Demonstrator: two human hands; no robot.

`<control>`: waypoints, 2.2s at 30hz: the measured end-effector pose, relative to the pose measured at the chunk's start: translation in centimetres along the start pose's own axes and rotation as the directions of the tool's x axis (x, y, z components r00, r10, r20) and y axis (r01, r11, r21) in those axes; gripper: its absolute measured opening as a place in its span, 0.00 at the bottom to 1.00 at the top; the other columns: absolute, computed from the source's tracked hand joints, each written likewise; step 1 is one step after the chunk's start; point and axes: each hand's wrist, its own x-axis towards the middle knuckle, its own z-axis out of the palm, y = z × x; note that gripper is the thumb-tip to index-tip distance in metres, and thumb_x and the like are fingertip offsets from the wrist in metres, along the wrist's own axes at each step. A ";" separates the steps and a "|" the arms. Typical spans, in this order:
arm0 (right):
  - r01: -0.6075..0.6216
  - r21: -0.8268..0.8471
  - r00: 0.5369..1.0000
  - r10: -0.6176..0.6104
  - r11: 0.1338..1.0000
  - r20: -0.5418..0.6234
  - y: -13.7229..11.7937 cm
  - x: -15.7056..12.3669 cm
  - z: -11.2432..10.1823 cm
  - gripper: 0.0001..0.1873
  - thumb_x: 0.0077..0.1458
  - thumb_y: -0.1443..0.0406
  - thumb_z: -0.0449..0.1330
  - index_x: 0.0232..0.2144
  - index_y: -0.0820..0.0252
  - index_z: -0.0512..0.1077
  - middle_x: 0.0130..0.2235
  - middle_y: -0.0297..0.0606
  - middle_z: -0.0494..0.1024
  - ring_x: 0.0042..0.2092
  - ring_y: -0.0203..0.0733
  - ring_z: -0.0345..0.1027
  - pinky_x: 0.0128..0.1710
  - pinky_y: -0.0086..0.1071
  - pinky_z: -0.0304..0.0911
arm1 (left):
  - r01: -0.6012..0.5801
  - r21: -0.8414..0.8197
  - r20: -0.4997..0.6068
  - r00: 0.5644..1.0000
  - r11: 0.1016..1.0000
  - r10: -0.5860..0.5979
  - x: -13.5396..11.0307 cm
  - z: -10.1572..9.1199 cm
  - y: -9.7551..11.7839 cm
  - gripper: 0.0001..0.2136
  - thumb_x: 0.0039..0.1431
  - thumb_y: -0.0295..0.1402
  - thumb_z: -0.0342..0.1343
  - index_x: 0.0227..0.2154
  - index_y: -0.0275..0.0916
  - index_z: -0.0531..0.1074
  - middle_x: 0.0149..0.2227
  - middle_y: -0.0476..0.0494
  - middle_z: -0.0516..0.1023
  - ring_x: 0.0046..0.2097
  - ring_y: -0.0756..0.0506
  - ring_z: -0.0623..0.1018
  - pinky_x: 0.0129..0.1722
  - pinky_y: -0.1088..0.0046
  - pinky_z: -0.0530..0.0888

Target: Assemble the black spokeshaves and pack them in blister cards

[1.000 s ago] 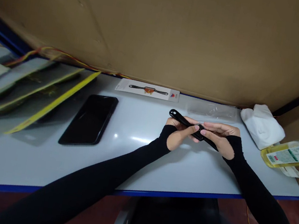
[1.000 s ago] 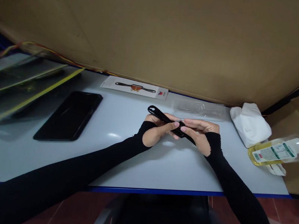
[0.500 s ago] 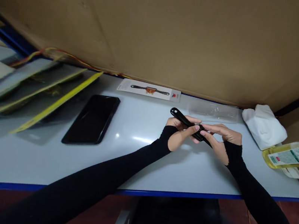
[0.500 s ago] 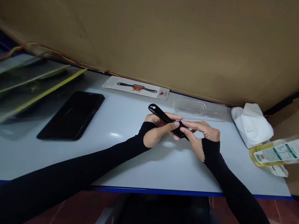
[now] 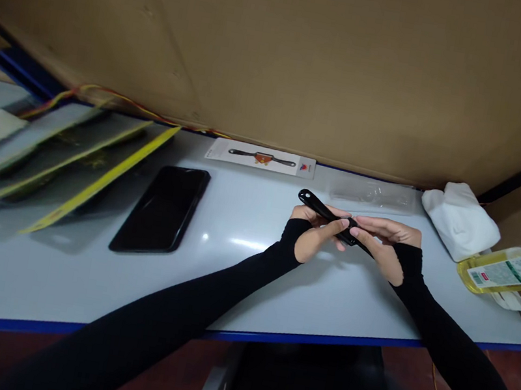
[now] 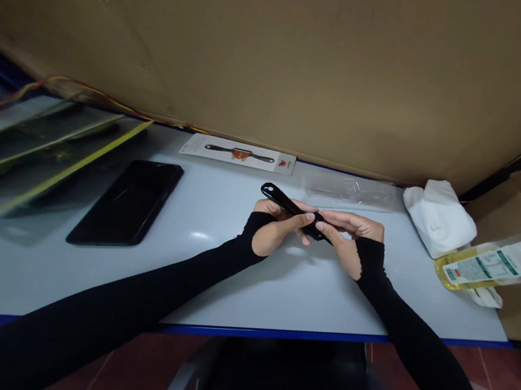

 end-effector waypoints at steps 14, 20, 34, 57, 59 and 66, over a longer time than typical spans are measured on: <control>0.016 0.019 1.000 -0.016 1.000 -0.005 0.1 -0.1 0.2 0.16 0.43 0.58 0.79 0.36 0.55 0.87 0.40 0.40 0.88 0.43 0.51 0.85 0.48 0.43 0.82 | 0.014 -0.025 0.044 0.999 1.000 -0.013 0.2 -0.1 0.2 0.18 0.42 0.40 0.77 0.31 0.31 0.82 0.29 0.38 0.85 0.24 0.43 0.82 0.21 0.68 0.81; 0.151 -0.108 0.987 -0.156 0.983 -0.040 -0.3 -0.7 0.5 0.10 0.50 0.60 0.76 0.37 0.52 0.87 0.41 0.38 0.88 0.40 0.48 0.85 0.46 0.42 0.82 | -0.001 -0.021 0.040 0.999 1.000 0.002 0.1 -0.1 0.3 0.15 0.45 0.37 0.75 0.31 0.31 0.82 0.29 0.38 0.85 0.24 0.42 0.83 0.20 0.68 0.81; 0.078 0.028 0.997 -0.077 0.997 -0.017 0.1 -0.4 0.6 0.12 0.48 0.59 0.77 0.37 0.54 0.87 0.41 0.40 0.88 0.42 0.49 0.86 0.48 0.43 0.83 | 0.031 -0.020 -0.003 1.000 0.999 -0.031 0.1 0.0 0.6 0.14 0.44 0.36 0.74 0.31 0.30 0.82 0.25 0.40 0.84 0.23 0.42 0.83 0.19 0.69 0.80; 0.028 -0.117 0.999 -0.032 0.993 -0.030 2.3 2.6 -1.5 0.23 0.55 0.46 0.70 0.38 0.60 0.83 0.34 0.42 0.87 0.34 0.42 0.81 0.36 0.34 0.76 | -0.063 0.029 -0.089 0.994 0.998 0.065 2.2 -1.6 3.4 0.14 0.38 0.33 0.75 0.28 0.31 0.83 0.25 0.40 0.83 0.22 0.43 0.80 0.15 0.71 0.75; -0.031 -0.161 1.000 0.032 0.986 -0.002 3.4 3.5 -1.9 0.28 0.57 0.41 0.66 0.36 0.60 0.82 0.31 0.41 0.84 0.28 0.39 0.76 0.27 0.32 0.71 | -0.110 0.041 -0.103 0.988 0.993 0.114 3.0 -2.5 4.3 0.13 0.39 0.33 0.75 0.28 0.31 0.83 0.25 0.40 0.82 0.22 0.44 0.80 0.15 0.71 0.74; 0.246 -0.530 0.962 -0.136 0.811 0.237 5.4 4.0 -0.3 0.14 0.58 0.53 0.69 0.40 0.55 0.84 0.34 0.39 0.81 0.28 0.38 0.68 0.32 0.37 0.68 | -0.177 0.036 -0.127 0.975 0.983 0.181 3.6 -3.3 5.3 0.12 0.42 0.34 0.73 0.28 0.33 0.83 0.26 0.40 0.83 0.20 0.48 0.76 0.16 0.72 0.73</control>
